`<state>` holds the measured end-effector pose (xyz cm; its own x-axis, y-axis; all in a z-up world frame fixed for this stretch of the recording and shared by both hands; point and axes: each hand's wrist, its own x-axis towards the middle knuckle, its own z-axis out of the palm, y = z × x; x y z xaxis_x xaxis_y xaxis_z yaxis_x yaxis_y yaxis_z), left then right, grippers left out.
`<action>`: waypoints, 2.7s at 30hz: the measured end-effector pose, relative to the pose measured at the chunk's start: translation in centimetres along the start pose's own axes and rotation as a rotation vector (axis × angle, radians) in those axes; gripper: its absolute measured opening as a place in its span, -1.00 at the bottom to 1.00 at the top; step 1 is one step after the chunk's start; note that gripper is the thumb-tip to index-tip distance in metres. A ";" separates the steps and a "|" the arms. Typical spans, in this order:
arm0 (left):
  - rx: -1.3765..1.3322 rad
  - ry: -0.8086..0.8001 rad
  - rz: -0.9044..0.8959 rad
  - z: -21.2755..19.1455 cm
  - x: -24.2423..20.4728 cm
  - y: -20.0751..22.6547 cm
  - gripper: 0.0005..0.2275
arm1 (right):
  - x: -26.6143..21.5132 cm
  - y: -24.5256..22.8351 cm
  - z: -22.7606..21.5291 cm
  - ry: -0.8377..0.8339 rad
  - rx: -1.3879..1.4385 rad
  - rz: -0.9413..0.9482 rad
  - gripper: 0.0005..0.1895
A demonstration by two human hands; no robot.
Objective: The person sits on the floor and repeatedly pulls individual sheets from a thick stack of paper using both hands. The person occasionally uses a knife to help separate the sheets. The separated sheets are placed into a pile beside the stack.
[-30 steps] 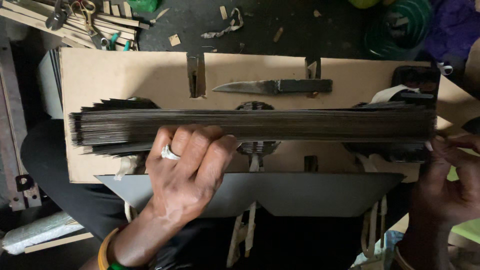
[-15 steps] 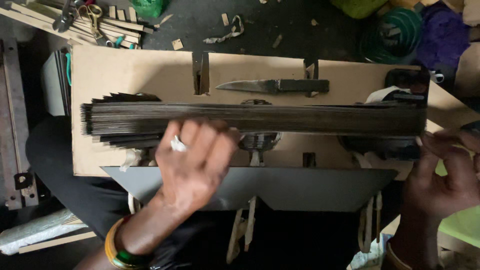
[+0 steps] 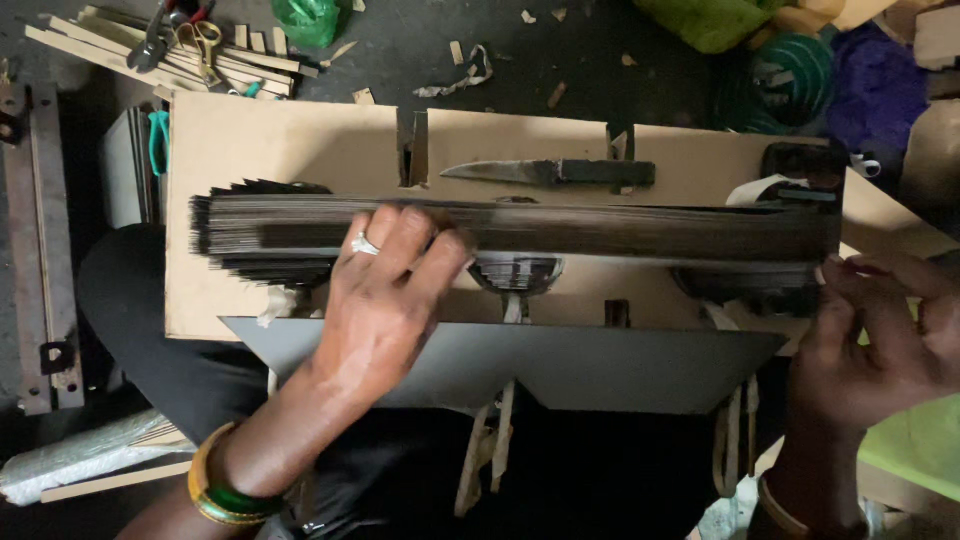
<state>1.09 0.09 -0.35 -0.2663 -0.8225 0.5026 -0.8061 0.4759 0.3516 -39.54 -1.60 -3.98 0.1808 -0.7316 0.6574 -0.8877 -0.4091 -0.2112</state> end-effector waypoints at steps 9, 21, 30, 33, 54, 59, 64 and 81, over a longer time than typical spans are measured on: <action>0.236 0.196 -0.082 -4.1 -2.9 -2.0 -0.75 | 0.4 -1.9 0.3 0.015 -0.006 -0.111 -0.82; 0.164 0.279 -0.194 -3.2 -3.7 -1.6 -0.76 | 0.5 -2.5 1.9 0.097 0.161 -0.004 -0.85; 0.187 0.277 -0.292 -2.9 -4.8 -1.7 -0.78 | 1.2 -3.6 2.6 0.094 0.145 -0.039 -0.79; 0.199 0.283 -0.314 -2.5 -5.0 -1.8 -0.76 | 0.9 -4.1 2.7 0.085 0.144 -0.009 -0.78; 0.313 0.198 -0.270 -2.6 -5.6 -2.2 -0.75 | 0.7 -5.7 2.5 0.022 -0.075 -0.019 -0.83; 0.357 0.134 -0.214 -3.5 -5.1 -2.1 -0.74 | 1.9 -6.1 2.2 0.010 -0.097 -0.054 -0.85; 0.404 -0.113 -0.244 -5.1 -5.1 0.7 -0.58 | 3.3 -9.6 -0.7 -0.170 -0.113 -0.124 -0.89; -0.125 -0.332 -0.166 -0.7 -4.8 4.3 -0.26 | 1.8 -17.1 1.4 -0.789 0.199 0.004 -0.19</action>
<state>-0.74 6.25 -0.70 -0.3103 -0.9379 0.1554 -0.7875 0.3451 0.5106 -23.42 3.29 -0.19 0.4888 -0.8719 -0.0311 -0.8107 -0.4407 -0.3854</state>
